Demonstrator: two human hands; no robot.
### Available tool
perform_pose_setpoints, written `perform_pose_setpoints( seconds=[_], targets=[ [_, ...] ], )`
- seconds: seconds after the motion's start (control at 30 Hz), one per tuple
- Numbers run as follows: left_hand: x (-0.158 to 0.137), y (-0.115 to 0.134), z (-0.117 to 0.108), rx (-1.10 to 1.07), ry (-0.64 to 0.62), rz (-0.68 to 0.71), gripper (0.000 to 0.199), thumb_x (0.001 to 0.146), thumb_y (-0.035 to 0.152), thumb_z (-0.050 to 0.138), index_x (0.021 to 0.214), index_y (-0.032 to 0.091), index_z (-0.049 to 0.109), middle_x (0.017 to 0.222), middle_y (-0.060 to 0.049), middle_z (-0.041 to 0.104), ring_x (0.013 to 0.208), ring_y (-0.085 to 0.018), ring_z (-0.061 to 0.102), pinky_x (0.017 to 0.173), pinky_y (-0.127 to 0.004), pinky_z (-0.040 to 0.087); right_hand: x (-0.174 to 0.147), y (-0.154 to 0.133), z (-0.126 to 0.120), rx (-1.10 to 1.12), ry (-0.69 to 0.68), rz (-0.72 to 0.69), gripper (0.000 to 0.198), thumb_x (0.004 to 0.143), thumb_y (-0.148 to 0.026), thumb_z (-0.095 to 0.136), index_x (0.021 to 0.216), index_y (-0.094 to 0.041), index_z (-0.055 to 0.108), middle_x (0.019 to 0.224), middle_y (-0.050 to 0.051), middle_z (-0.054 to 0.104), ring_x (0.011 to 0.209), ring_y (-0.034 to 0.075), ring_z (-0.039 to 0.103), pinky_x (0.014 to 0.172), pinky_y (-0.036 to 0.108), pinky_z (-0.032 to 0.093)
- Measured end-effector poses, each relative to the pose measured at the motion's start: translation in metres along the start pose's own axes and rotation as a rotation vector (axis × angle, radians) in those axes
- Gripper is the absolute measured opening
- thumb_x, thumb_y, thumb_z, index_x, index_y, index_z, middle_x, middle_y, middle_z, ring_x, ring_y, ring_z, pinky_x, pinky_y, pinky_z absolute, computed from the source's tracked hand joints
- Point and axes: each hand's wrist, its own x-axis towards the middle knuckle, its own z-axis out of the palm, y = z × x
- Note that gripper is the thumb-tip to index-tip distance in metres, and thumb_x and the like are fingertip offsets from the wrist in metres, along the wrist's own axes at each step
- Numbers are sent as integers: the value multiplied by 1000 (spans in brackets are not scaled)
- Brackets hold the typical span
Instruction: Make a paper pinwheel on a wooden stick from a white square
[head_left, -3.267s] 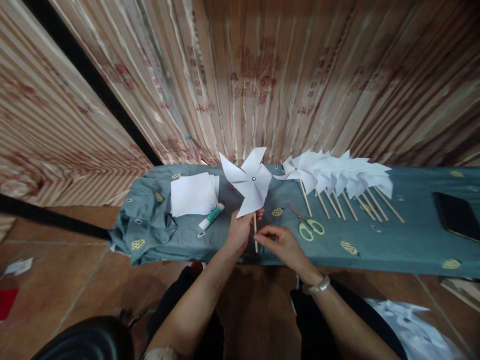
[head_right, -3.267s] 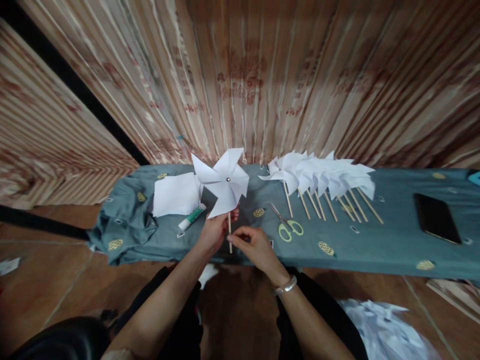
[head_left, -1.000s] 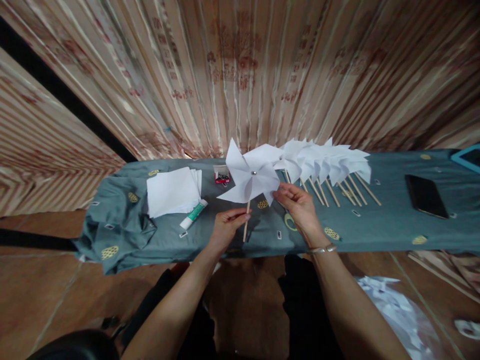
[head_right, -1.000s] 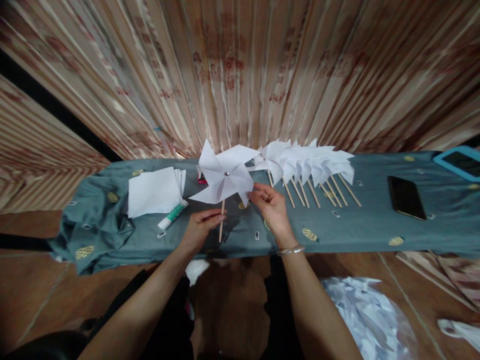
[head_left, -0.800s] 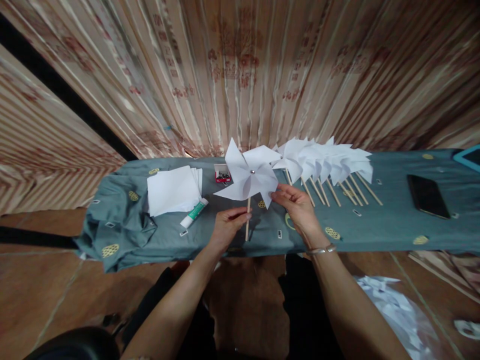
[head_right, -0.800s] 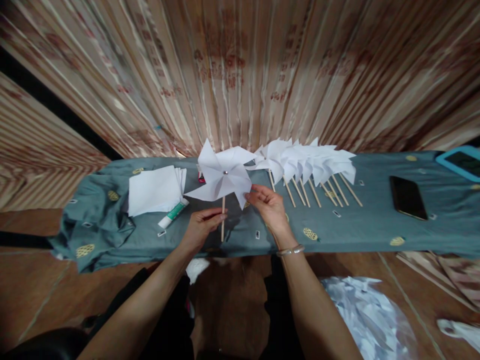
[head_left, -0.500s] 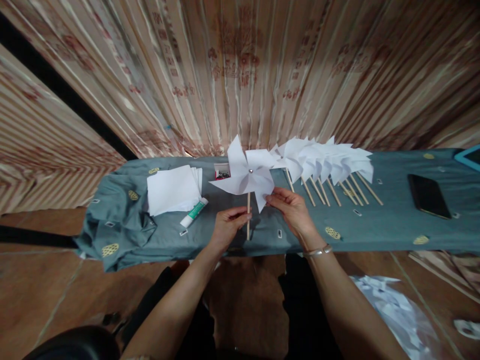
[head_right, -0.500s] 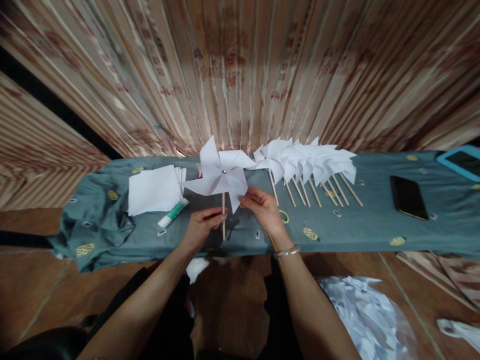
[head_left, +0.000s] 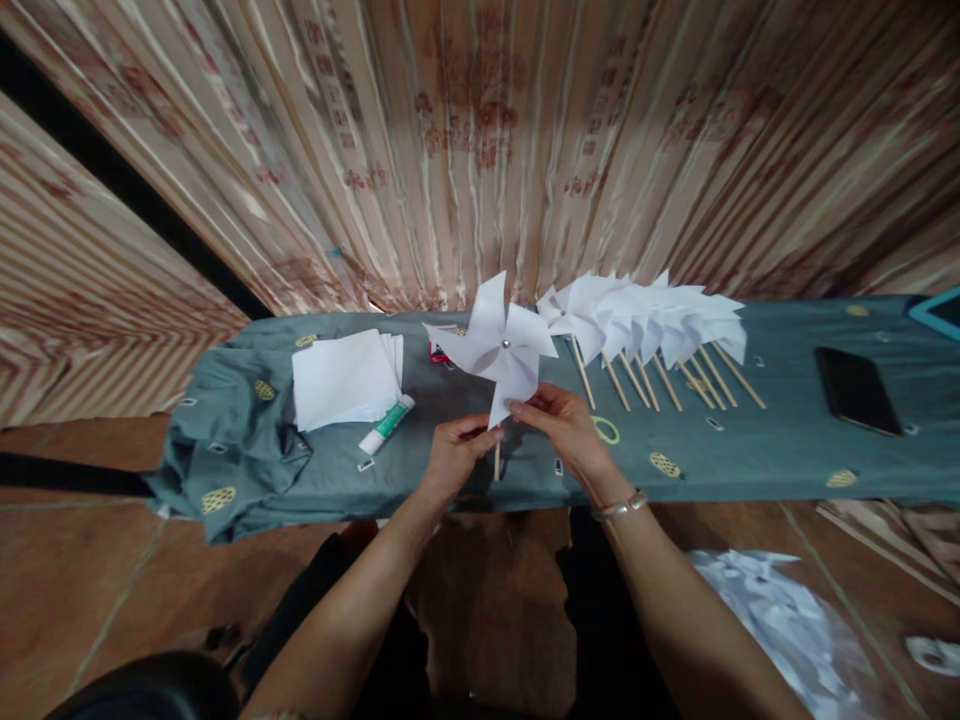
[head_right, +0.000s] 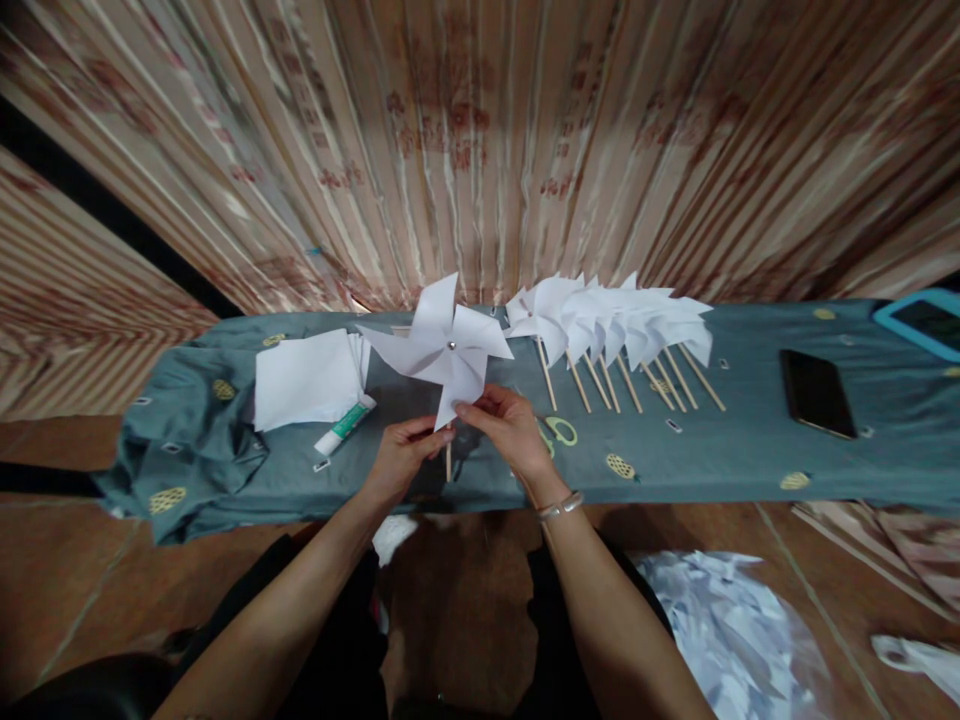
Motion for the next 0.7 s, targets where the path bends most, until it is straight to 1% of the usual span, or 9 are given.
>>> perform_pose_setpoints(
  seconds=[0.1,0.2,0.27,0.33,0.4,0.47,0.53,0.6,0.7],
  targets=[
    [0,1,-1,13,-8,8,34,52,42,84,70,14,77,49,4,52,50,-7,37,51,-22,30,-1,1,2,-20,-36,15,34,59,-39,86,85,-22,73,81,0,75,74,16,67,75,30,52],
    [0,2,-4,19,-3,4,34,53,43,84,70,14,77,49,4,50,50,-7,35,50,-22,28,-2,-2,-3,-61,-64,30,34,59,-44,85,81,-21,73,77,1,75,73,16,67,73,30,52],
    [1,1,-6,13,12,-4,35,52,42,84,72,14,77,50,4,51,50,-7,35,50,-22,27,-2,-6,-10,-93,-53,42,37,61,-50,83,81,-20,74,74,2,74,71,16,66,72,30,51],
    [1,1,-8,-2,18,-18,34,51,41,84,72,14,77,51,3,53,50,-7,36,50,-22,27,-1,-10,-19,-106,9,45,42,65,-56,79,85,-20,75,75,3,75,72,16,65,74,31,51],
    [1,1,-9,-11,9,-30,33,51,39,84,72,14,78,54,2,57,51,-7,37,50,-22,28,2,-13,-29,-75,148,16,44,65,-60,77,84,-20,76,76,3,75,75,17,66,78,31,51],
    [0,0,-9,-11,-4,-40,33,51,38,84,73,14,79,57,1,60,52,-7,38,51,-22,29,6,-15,-37,-20,311,-55,42,60,-59,81,79,-22,75,78,2,75,78,17,66,80,32,51],
    [-2,0,-9,2,-18,-55,33,50,37,84,74,15,79,58,0,62,53,-8,40,52,-22,30,11,-15,-44,14,420,-124,39,56,-53,85,78,-23,75,80,1,75,79,17,66,81,32,51],
    [-2,-1,-9,19,-30,-72,33,50,37,84,74,15,79,58,0,62,54,-8,41,52,-22,30,15,-14,-49,16,457,-149,38,54,-47,87,80,-23,75,80,0,75,76,16,65,79,32,51],
    [-3,-3,-8,34,-50,-85,33,50,38,84,75,16,80,58,0,62,54,-8,41,52,-22,30,20,-13,-52,12,459,-136,35,52,-39,87,81,-22,75,76,0,73,72,15,64,75,31,51]
  ],
)
